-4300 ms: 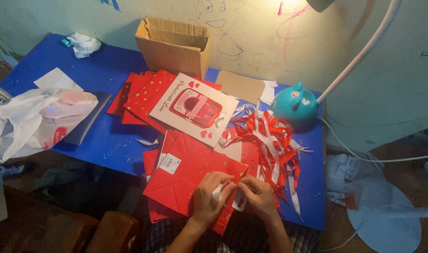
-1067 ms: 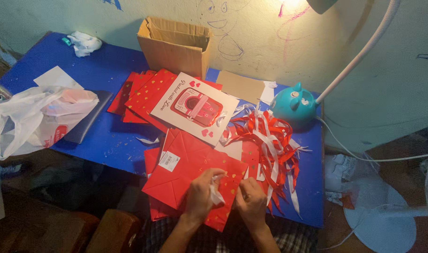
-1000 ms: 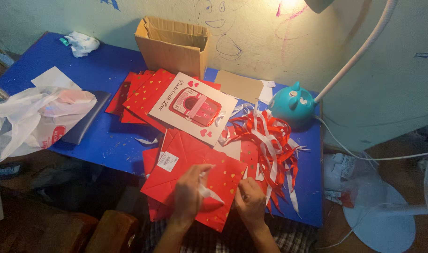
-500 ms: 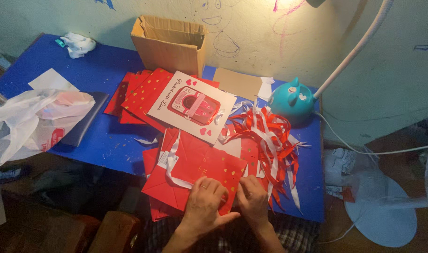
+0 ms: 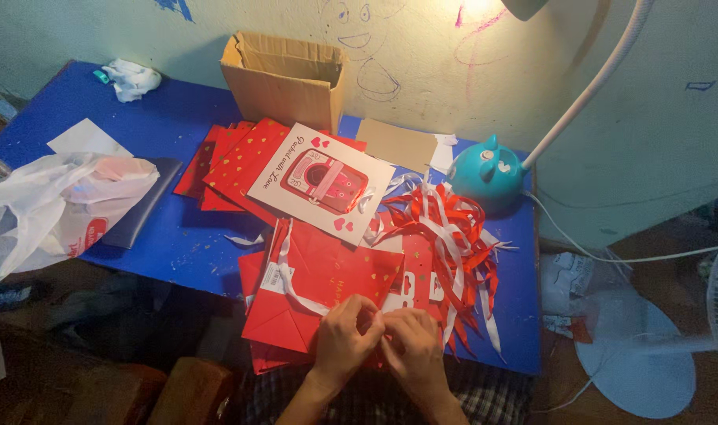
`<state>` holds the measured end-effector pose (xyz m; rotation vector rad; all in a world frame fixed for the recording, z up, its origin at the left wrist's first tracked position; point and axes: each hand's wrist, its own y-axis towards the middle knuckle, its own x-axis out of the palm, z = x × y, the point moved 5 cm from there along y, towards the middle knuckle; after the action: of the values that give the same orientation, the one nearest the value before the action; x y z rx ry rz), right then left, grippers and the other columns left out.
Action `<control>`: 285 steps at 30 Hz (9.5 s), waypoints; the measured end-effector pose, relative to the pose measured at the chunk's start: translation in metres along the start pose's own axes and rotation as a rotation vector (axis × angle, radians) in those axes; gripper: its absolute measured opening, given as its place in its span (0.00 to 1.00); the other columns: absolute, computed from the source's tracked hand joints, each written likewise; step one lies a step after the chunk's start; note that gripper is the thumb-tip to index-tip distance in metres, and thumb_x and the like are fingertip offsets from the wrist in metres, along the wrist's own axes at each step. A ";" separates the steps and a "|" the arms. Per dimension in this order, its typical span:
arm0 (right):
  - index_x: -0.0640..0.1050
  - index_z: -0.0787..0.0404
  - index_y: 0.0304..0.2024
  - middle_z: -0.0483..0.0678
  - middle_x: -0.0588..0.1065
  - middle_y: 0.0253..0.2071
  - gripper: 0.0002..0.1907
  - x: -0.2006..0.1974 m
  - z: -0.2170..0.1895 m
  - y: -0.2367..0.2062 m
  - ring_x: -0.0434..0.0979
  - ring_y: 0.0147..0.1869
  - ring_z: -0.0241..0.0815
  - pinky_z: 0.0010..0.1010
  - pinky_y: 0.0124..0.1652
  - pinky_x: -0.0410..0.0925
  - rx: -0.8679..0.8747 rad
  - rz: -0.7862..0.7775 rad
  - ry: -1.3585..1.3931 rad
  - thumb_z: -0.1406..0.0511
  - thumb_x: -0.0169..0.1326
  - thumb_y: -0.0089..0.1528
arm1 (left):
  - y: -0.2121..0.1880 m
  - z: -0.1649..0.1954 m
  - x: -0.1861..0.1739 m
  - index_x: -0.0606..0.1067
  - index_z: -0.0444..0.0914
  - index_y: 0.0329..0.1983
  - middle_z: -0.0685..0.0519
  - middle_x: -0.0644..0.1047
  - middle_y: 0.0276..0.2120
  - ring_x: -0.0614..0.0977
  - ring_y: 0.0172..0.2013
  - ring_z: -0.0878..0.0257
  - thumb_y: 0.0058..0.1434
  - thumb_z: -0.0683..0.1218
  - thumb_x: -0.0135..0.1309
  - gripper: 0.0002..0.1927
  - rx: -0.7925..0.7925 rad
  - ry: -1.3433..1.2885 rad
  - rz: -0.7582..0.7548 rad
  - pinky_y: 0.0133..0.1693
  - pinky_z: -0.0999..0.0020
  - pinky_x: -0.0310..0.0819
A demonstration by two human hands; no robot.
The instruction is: The person sits at a desk and attaches red and white ribbon bows to red Valentine's Day gift bags, working on one bag at a time and stacking finished bags on the desk.
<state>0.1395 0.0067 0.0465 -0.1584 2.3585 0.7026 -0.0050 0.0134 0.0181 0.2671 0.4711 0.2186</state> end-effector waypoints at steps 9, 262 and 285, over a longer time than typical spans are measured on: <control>0.80 0.59 0.36 0.45 0.79 0.38 0.09 0.011 0.015 -0.001 0.74 0.46 0.49 0.40 0.47 0.65 0.105 -0.006 0.043 0.68 0.63 0.53 | -0.002 -0.005 0.001 0.74 0.38 0.29 0.48 0.77 0.22 0.81 0.25 0.51 0.56 0.46 0.63 0.10 -0.026 0.017 0.000 0.28 0.57 0.74; 0.74 0.63 0.38 0.53 0.72 0.37 0.02 -0.053 0.046 -0.004 0.75 0.39 0.47 0.36 0.39 0.69 0.145 0.043 -0.017 0.70 0.55 0.64 | 0.002 0.005 -0.008 0.74 0.37 0.27 0.50 0.76 0.27 0.77 0.37 0.52 0.56 0.49 0.58 0.11 0.029 -0.027 -0.235 0.51 0.56 0.68; 0.73 0.64 0.61 0.50 0.77 0.54 0.16 -0.055 0.085 0.030 0.77 0.56 0.39 0.30 0.56 0.71 0.380 0.188 0.375 0.67 0.50 0.71 | -0.001 -0.004 -0.010 0.72 0.35 0.28 0.48 0.74 0.28 0.77 0.35 0.53 0.58 0.44 0.56 0.08 -0.058 -0.095 -0.156 0.39 0.60 0.72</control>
<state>0.2210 0.0728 0.0404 0.1099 2.8463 0.3139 -0.0156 0.0102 0.0183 0.1822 0.3883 0.0666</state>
